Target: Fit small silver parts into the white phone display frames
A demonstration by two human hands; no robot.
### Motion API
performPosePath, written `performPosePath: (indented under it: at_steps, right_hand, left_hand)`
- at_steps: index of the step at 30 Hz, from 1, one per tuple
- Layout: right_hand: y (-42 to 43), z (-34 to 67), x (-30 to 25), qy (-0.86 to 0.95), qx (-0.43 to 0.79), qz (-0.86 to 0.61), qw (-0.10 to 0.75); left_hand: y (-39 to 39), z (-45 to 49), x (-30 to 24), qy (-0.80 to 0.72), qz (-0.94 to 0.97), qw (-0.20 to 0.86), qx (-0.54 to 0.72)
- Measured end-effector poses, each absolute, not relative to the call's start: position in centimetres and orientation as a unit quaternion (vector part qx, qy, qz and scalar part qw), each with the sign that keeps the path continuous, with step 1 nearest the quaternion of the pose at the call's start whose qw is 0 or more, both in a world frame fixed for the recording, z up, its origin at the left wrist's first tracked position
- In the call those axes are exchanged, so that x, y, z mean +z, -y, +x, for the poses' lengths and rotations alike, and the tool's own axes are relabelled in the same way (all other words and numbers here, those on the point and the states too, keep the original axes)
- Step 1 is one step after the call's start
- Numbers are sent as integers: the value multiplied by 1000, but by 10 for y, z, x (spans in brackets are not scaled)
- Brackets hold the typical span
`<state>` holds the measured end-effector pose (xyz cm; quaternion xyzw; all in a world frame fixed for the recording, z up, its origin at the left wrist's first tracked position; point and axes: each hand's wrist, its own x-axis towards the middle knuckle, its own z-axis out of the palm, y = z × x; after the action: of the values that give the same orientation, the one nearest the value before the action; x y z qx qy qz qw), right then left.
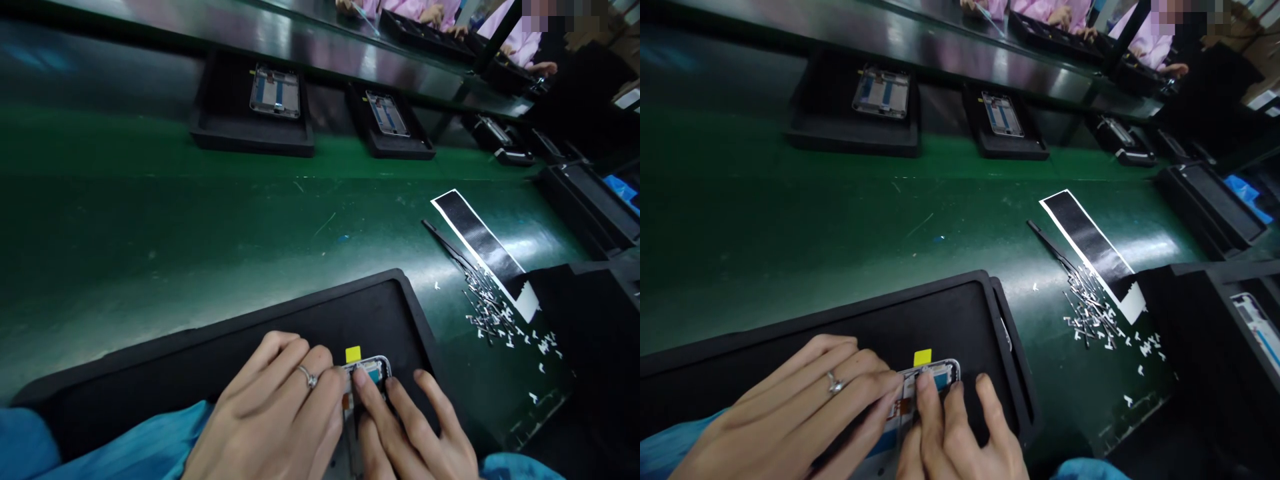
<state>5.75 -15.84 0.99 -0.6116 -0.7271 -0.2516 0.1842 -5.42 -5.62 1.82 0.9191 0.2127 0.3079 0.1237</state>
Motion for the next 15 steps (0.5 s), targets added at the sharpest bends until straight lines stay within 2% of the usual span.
performPosePath:
  at_steps: [7,15]
  right_hand:
    - [151,54,19,729,-269,-606,173]
    - [158,66,18,775,-215,-571,165]
  left_hand:
    - [56,-51,21,-211,913,129,324]
    - [55,-52,27,-220,915,122,315]
